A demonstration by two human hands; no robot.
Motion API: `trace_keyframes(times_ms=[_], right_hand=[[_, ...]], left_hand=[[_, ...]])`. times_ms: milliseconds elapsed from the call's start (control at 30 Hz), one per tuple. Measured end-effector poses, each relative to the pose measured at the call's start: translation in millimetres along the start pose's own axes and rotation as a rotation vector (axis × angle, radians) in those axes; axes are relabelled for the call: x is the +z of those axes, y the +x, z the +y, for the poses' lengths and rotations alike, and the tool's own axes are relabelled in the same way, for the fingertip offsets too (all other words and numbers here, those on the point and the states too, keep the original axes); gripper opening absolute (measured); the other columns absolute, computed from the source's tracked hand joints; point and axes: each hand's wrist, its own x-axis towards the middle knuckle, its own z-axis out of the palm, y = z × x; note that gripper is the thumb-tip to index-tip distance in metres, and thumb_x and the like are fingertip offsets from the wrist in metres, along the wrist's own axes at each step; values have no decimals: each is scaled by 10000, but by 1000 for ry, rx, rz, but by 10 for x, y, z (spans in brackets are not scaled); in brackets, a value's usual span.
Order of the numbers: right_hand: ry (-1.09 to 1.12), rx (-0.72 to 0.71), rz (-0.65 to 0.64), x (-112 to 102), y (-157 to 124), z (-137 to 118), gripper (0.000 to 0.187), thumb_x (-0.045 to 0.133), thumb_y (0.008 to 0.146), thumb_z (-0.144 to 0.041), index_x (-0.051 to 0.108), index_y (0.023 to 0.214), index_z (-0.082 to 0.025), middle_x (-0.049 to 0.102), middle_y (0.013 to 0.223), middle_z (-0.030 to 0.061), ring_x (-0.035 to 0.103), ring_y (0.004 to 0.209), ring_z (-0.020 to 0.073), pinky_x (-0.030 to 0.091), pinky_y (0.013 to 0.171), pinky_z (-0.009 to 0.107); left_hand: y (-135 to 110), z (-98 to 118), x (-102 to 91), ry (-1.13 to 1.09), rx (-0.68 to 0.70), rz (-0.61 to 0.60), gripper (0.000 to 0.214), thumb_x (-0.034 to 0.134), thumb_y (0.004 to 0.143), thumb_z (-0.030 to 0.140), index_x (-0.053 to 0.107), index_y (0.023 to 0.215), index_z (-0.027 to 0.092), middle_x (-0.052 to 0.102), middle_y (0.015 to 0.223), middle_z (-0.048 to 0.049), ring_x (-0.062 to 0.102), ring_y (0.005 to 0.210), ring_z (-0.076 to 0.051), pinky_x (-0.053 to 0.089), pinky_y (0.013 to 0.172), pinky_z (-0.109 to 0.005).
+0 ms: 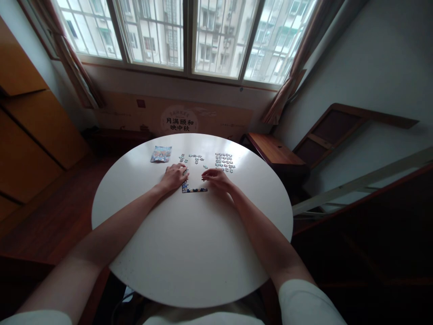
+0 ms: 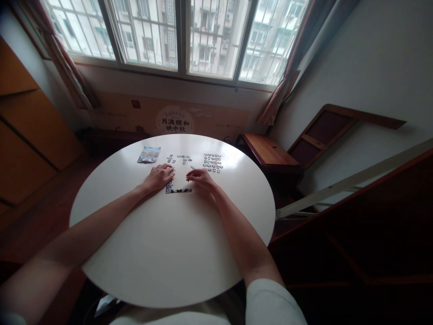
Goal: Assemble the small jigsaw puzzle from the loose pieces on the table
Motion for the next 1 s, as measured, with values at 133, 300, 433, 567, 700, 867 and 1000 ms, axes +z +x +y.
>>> trace_keyframes(times_ms=[133, 300, 433, 567, 700, 867, 1000], right_hand=[[-56, 14, -59, -28, -34, -78, 350, 798, 600, -413, 729, 793, -129, 709, 709, 56, 646, 676, 149, 503, 689, 285], [-136, 21, -127, -73, -66, -150, 292, 788, 615, -382, 724, 750, -131, 706, 717, 45, 625, 680, 138, 480, 682, 269], [-153, 34, -171, -107, -75, -165, 290, 782, 623, -382, 724, 754, -129, 704, 715, 43, 621, 670, 135, 473, 657, 261], [-129, 70, -229, -166, -71, -139, 299, 794, 612, -373, 729, 772, -129, 706, 702, 42, 628, 656, 136, 482, 645, 261], [-142, 67, -248, -194, -47, -64, 297, 792, 615, -369, 732, 780, -129, 711, 709, 44, 633, 647, 136, 488, 637, 257], [-195, 33, -270, -175, -23, 14, 281, 774, 640, -361, 734, 791, -128, 714, 721, 43, 634, 645, 132, 492, 631, 249], [-199, 30, -271, -171, -30, 13, 272, 766, 650, -353, 734, 797, -126, 717, 731, 49, 644, 668, 141, 502, 642, 252]], left_hand=[[-3, -2, 9, -7, -7, 23, 373, 431, 923, 397, 619, 1205, 241, 576, 1270, -90, 515, 1135, -280, 387, 955, -427], [-13, 20, -22, -16, -12, 18, 359, 440, 918, 378, 634, 1183, 234, 586, 1253, -91, 521, 1127, -284, 397, 942, -433], [-14, 21, -31, -14, -15, 11, 363, 432, 919, 384, 637, 1185, 245, 585, 1252, -86, 517, 1130, -278, 393, 951, -428], [-5, -14, 0, -14, -3, 15, 373, 423, 922, 394, 635, 1189, 241, 583, 1258, -88, 515, 1127, -280, 390, 951, -432], [1, -34, 27, -5, 12, 27, 377, 427, 920, 398, 638, 1182, 228, 591, 1243, -89, 523, 1111, -282, 394, 938, -432], [-5, -13, 10, -24, 2, 23, 368, 432, 919, 397, 641, 1175, 236, 592, 1227, -90, 517, 1114, -285, 391, 937, -434], [-7, -4, -2, -14, 3, 16, 373, 431, 920, 394, 637, 1185, 232, 586, 1233, -92, 513, 1115, -284, 390, 938, -431]])
